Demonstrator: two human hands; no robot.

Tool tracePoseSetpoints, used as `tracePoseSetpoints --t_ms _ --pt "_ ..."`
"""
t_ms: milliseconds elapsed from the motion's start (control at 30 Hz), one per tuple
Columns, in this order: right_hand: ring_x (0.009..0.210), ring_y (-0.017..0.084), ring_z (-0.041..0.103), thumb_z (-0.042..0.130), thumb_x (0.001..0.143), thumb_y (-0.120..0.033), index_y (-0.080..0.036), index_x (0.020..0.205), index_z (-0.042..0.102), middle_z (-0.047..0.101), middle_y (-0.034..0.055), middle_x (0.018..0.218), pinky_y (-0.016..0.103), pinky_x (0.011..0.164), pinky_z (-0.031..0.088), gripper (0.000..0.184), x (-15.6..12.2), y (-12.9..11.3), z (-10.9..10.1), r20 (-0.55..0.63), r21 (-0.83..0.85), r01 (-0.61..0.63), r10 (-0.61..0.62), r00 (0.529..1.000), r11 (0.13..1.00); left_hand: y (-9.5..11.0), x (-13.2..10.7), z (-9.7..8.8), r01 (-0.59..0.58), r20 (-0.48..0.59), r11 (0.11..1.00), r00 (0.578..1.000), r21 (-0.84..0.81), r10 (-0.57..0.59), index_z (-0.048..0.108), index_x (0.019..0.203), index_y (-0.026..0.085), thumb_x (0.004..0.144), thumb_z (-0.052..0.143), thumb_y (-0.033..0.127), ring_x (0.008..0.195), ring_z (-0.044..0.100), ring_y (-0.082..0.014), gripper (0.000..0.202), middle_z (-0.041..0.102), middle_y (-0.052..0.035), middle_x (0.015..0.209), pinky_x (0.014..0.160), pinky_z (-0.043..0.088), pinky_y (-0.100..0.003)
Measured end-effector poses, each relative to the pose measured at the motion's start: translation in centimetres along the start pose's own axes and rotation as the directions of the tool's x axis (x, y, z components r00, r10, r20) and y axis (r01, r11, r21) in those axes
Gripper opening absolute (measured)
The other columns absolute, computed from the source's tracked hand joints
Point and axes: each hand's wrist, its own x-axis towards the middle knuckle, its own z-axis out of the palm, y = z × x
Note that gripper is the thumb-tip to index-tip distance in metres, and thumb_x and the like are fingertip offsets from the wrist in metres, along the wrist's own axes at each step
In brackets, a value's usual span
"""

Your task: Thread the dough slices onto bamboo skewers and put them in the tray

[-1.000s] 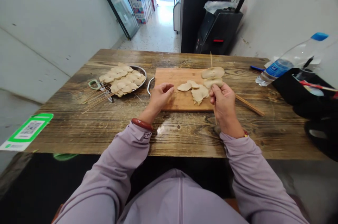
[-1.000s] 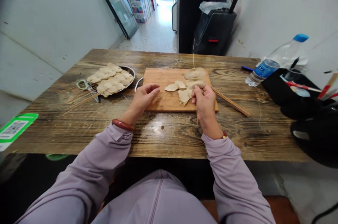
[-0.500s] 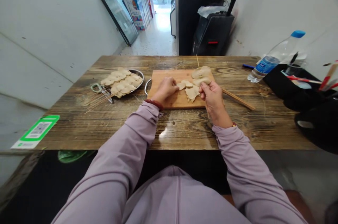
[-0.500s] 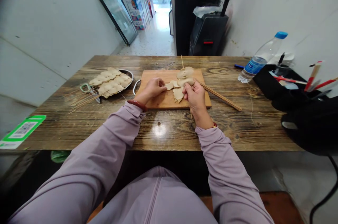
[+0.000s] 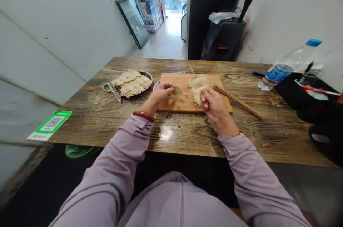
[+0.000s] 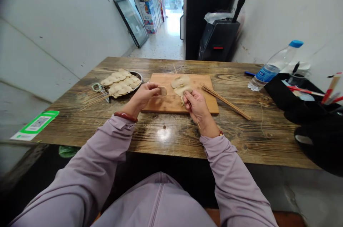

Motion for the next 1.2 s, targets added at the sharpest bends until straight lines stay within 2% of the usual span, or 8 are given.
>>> tracePoseSetpoints --t_ms 133,200,400,567,800,967,1100,1200 --pt "0.036 0.002 0.027 0.091 0.065 -0.056 -0.022 0.079 0.054 0.044 -0.0133 0.049 0.014 0.035 0.022 0.052 -1.0 0.5 0.9 0.087 -0.015 -0.086 0.087 0.992 0.996 0.4 -2.3 -0.5 0.201 0.056 0.949 0.979 -0.241 -0.193 0.061 0.079 0.015 0.070 0.073 0.012 0.062 0.069 -0.0138 0.015 0.069 -0.0013 0.073 0.056 0.053 -0.022" --pt "0.035 0.002 0.025 0.091 0.066 -0.056 -0.022 0.081 0.056 0.043 -0.0132 0.048 0.014 0.034 0.020 0.051 -1.4 0.9 1.3 0.092 -0.040 -0.108 0.111 0.989 0.993 0.4 -2.7 -0.3 0.219 0.063 0.934 0.976 -0.281 -0.210 0.061 0.082 0.014 0.073 0.073 0.011 0.060 0.070 -0.0143 0.016 0.069 -0.0017 0.072 0.053 0.053 -0.021" --pt "0.037 0.004 0.025 0.084 0.072 -0.055 -0.022 0.079 0.055 0.044 -0.0115 0.047 0.016 0.032 0.016 0.044 -2.6 1.7 2.6 0.098 -0.144 -0.135 0.150 0.984 0.980 0.0 -1.9 -0.9 0.132 0.040 0.915 0.991 -0.382 -0.126 0.066 0.091 0.012 0.067 0.084 0.014 0.062 0.071 -0.0116 0.031 0.075 -0.0035 0.083 0.057 0.052 -0.020" --pt "0.038 0.005 0.030 0.082 0.074 -0.053 -0.021 0.088 0.060 0.048 -0.0099 0.053 0.018 0.031 0.017 0.041 -3.2 2.1 3.2 0.103 -0.236 -0.168 0.197 0.975 0.957 -0.5 -1.9 -1.6 0.067 -0.042 0.915 0.995 -0.397 -0.091 0.065 0.081 0.014 0.062 0.087 0.021 0.061 0.067 -0.0091 0.030 0.070 0.0001 0.073 0.051 0.039 -0.017" --pt "0.038 0.007 0.032 0.082 0.076 -0.055 -0.023 0.092 0.063 0.050 -0.0091 0.053 0.019 0.031 0.018 0.041 -2.9 3.0 3.0 0.079 -0.307 -0.166 0.199 0.977 0.937 0.4 -2.5 -1.8 0.083 -0.010 0.915 0.995 -0.395 -0.095 0.066 0.084 0.015 0.065 0.085 0.024 0.060 0.064 -0.0087 0.029 0.072 -0.0015 0.078 0.050 0.034 -0.018" --pt "0.038 0.007 0.033 0.083 0.077 -0.058 -0.023 0.088 0.063 0.047 -0.0089 0.052 0.021 0.033 0.021 0.041 -2.6 2.9 2.9 0.098 -0.364 -0.120 0.166 0.981 0.924 0.8 -2.7 -1.8 0.051 -0.023 0.915 0.998 -0.401 -0.065 0.066 0.083 0.015 0.065 0.083 0.019 0.062 0.064 -0.0088 0.025 0.070 -0.0007 0.076 0.052 0.036 -0.019" --pt "0.037 0.007 0.030 0.078 0.082 -0.061 -0.023 0.075 0.062 0.043 -0.0081 0.047 0.023 0.036 0.021 0.042 -2.8 2.7 2.9 0.131 -0.409 -0.044 0.107 0.986 0.911 0.8 -2.7 -1.7 0.028 -0.046 0.915 0.998 -0.403 -0.050 0.066 0.083 0.015 0.065 0.081 0.016 0.062 0.064 -0.0094 0.023 0.070 -0.0008 0.077 0.052 0.035 -0.020" --pt "0.037 0.007 0.028 0.075 0.084 -0.064 -0.024 0.072 0.060 0.043 -0.0076 0.046 0.024 0.036 0.020 0.044 -2.9 2.6 2.8 0.132 -0.439 -0.038 0.106 0.986 0.898 0.8 -2.7 -1.8 0.025 -0.068 0.916 0.996 -0.401 -0.057 0.066 0.083 0.016 0.066 0.080 0.016 0.063 0.064 -0.0098 0.022 0.070 -0.0006 0.077 0.052 0.034 -0.020"
